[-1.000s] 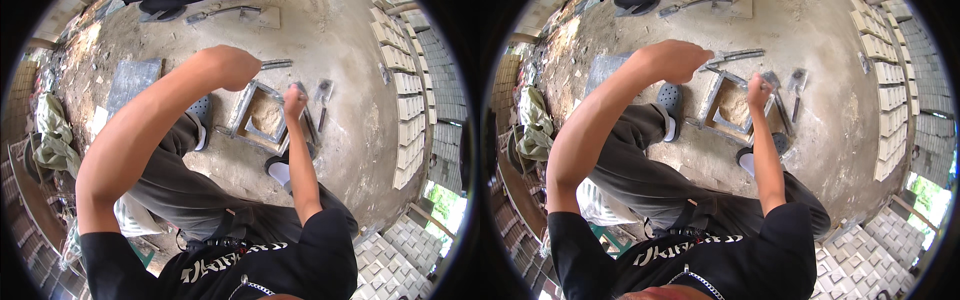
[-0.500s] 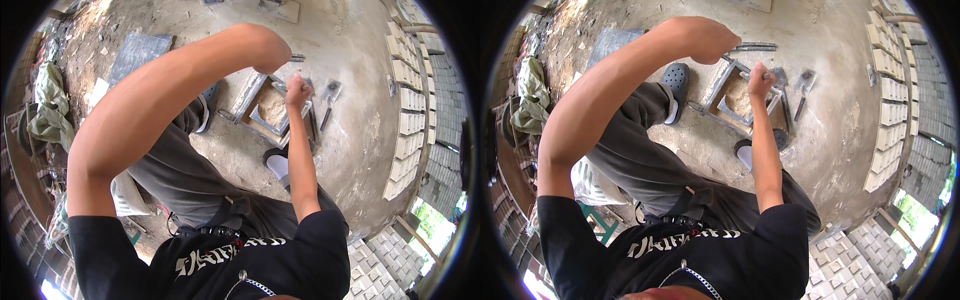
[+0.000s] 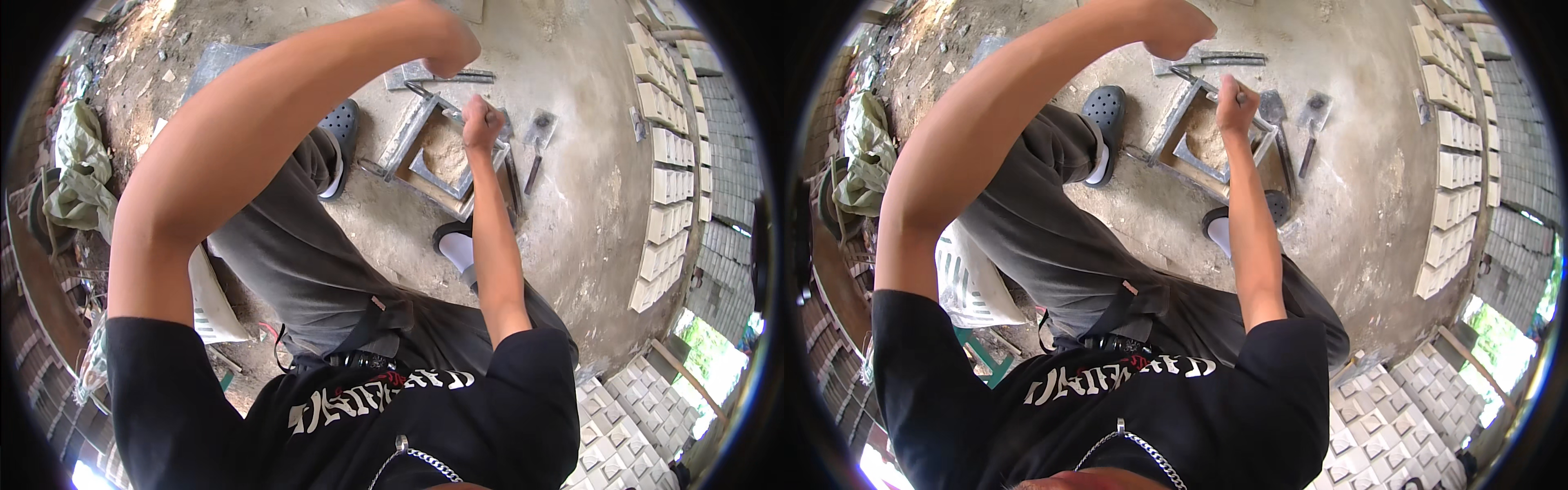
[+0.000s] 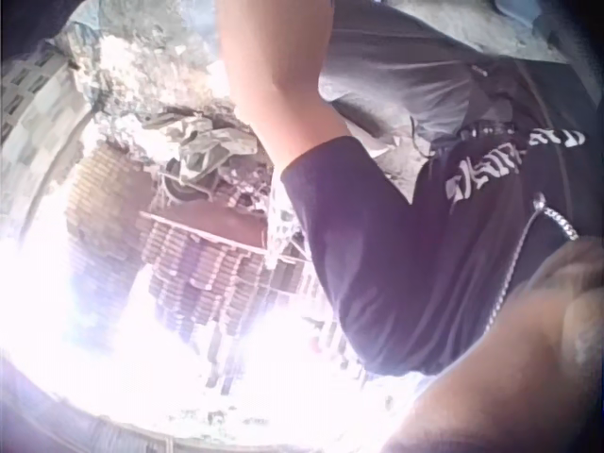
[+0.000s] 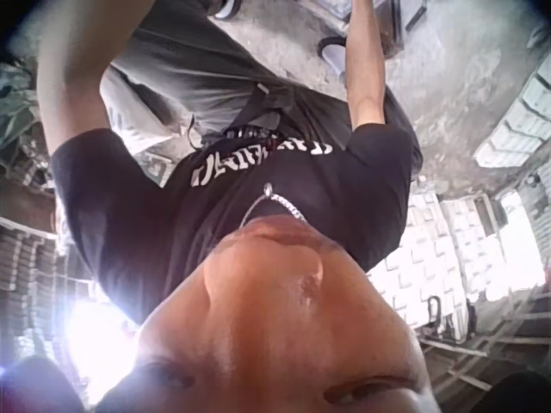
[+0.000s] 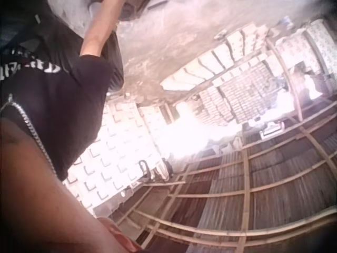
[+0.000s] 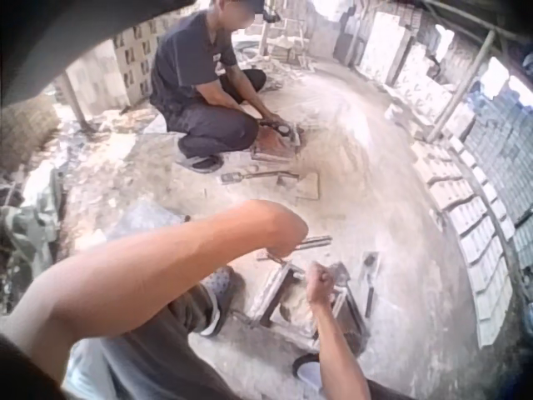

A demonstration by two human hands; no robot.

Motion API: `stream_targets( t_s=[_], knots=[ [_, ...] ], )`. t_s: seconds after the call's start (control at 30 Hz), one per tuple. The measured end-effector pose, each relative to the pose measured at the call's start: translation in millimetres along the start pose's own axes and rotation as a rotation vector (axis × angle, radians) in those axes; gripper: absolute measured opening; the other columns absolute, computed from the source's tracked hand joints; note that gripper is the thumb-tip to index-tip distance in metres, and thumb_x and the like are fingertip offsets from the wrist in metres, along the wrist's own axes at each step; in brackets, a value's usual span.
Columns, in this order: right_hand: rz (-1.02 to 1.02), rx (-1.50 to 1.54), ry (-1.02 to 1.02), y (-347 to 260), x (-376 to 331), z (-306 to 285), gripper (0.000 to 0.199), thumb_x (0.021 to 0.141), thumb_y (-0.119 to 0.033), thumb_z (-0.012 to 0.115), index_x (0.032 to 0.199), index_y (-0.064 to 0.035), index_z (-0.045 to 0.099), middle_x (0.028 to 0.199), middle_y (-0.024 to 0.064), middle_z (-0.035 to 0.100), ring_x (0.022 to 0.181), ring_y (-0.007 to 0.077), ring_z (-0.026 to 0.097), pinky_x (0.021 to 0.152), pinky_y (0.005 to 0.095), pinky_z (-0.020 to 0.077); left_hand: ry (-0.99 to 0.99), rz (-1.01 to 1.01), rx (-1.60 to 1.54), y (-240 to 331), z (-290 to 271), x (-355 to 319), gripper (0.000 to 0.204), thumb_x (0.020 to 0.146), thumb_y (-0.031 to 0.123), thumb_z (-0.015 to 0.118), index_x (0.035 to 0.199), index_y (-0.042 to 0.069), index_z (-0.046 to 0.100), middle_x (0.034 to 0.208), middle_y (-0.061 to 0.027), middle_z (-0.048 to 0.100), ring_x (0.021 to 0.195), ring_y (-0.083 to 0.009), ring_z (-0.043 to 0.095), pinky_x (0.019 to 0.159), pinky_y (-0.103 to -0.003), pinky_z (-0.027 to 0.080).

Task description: The person fills a metal mold with a sand-like mixture using a small scoop and hands, then scrapes the top level with a trowel.

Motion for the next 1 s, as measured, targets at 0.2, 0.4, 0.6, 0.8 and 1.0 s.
stream_targets(
  t_s=[0.2, 0.4, 0.6, 0.8, 1.0],
  knots=[
    [0.028, -0.036, -0.164, 23.6, -2.3, 7.4, 0.039, 0.088, -0.014, 0.051, 0.050, -0.0046, 0.042, 0.052, -0.0018, 0.043, 0.050, 0.0055, 0.038, 0.047, 0.0254, 0.0270, -0.003, 0.088, 0.233, -1.4, 4.8, 38.4, 0.026, 0.071, 0.011, 0.059, 0.091, -0.001, 0.071, 0.093, -0.0192, 0.068, 0.086, -0.0331, 0.064, 0.071, -0.042, 0.050],
    [0.133, 0.384, 0.062, -16.0, -2.6, -15.4, 0.040, 0.089, -0.012, 0.052, 0.052, -0.0114, 0.035, 0.049, -0.0040, 0.034, 0.044, 0.0064, 0.033, 0.043, 0.0252, 0.0253, 0.068, 0.021, 0.111, 13.1, -17.0, 3.9, 0.029, 0.070, 0.012, 0.058, 0.092, -0.004, 0.070, 0.096, -0.0198, 0.068, 0.089, -0.0332, 0.064, 0.074, -0.043, 0.050],
    [0.055, 0.263, 0.103, -34.7, -17.9, -29.6, 0.042, 0.090, -0.020, 0.059, 0.052, -0.0102, 0.044, 0.047, -0.0038, 0.039, 0.039, 0.0058, 0.031, 0.038, 0.0258, 0.0216, 0.095, 0.039, 0.130, 3.9, -6.9, 7.4, 0.038, 0.075, 0.019, 0.057, 0.103, -0.004, 0.065, 0.104, -0.0202, 0.066, 0.098, -0.0353, 0.062, 0.081, -0.045, 0.049],
    [0.011, 0.160, -0.060, -45.0, -24.0, -2.9, 0.047, 0.091, -0.015, 0.053, 0.048, -0.0099, 0.035, 0.046, -0.0020, 0.035, 0.041, 0.0080, 0.029, 0.043, 0.0276, 0.0224, 0.128, -0.032, -0.035, 11.5, -19.4, -36.6, 0.052, 0.083, 0.032, 0.055, 0.126, 0.002, 0.051, 0.114, -0.0235, 0.061, 0.108, -0.0359, 0.058, 0.091, -0.046, 0.044],
    [-0.049, -0.011, -0.115, 11.0, -41.7, 12.9, 0.035, 0.084, -0.015, 0.055, 0.053, -0.0011, 0.048, 0.050, -0.0054, 0.042, 0.047, 0.0049, 0.035, 0.044, 0.0273, 0.0250, 0.032, -0.128, -0.004, 31.7, -31.2, -37.3, 0.055, 0.085, 0.036, 0.054, 0.129, 0.004, 0.047, 0.115, -0.0229, 0.061, 0.109, -0.0372, 0.056, 0.093, -0.044, 0.044]
  ],
)
Point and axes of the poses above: each hand's wrist, its own x-axis towards the middle knuckle, its own z-axis out of the palm, y = z × x, the point moved 1 cm from there along x, towards the middle knuckle
